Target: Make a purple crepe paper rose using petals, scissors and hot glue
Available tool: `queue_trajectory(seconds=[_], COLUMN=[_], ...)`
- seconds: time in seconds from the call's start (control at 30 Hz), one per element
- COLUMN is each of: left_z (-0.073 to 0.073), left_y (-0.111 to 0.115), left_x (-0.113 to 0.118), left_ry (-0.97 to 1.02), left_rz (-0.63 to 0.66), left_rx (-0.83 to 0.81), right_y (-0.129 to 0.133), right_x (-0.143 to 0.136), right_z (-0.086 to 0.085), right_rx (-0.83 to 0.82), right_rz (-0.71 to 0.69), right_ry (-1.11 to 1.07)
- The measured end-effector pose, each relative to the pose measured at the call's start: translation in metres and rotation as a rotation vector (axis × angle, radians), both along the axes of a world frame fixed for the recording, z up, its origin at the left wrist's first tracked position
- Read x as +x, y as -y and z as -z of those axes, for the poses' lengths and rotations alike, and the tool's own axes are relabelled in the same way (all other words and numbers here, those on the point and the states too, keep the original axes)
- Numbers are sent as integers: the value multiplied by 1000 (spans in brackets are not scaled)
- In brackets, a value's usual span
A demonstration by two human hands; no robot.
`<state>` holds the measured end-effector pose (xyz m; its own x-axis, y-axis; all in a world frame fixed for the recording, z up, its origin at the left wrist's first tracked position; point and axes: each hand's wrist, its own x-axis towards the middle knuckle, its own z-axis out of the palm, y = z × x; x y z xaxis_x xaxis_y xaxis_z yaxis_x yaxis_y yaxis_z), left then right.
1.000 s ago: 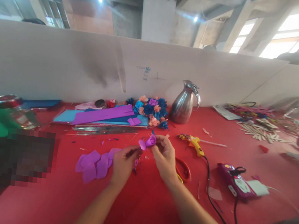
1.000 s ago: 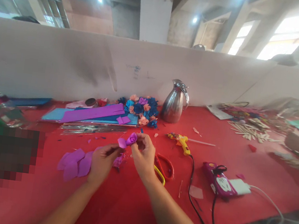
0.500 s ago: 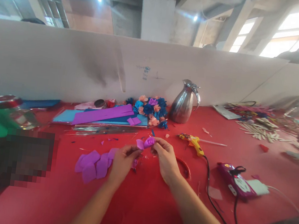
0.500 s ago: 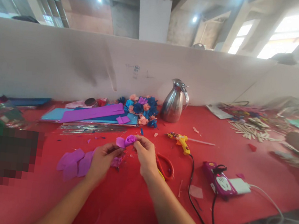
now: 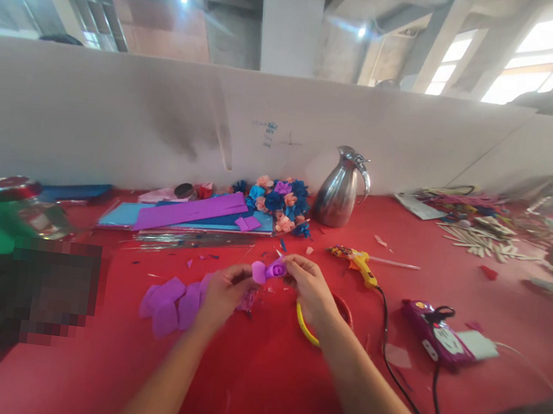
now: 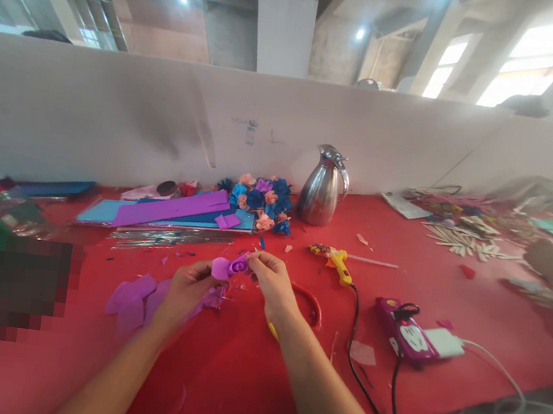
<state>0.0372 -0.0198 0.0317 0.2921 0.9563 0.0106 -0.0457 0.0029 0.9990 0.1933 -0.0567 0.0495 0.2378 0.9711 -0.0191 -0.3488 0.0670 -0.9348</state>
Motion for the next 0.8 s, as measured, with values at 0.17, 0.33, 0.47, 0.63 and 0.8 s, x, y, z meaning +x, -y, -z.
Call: queue_trajectory(seconds=[0.17,0.33,0.47,0.63,0.8], left_z=[-5,-8,-10,-9,-7], left_y=[0,-2,-2,-2,-2], left_x=[-2,-4,-5,-6,-7], left_ry=[-22,-28,-38,-41,-4], left_rz=[-3,54,100,119,110], left_rx=[19,-16,-15,19,-5], right_y=[3,5,4,4,5], right_x=[2,2,1,-2,-6], right_z=[-5,-11,-9,-4,-5], right_rx=[38,120,113,-12,-96], right_rz=[-52,-132,-139,-177,-200], right_ry=[4,32,36,-164,-326])
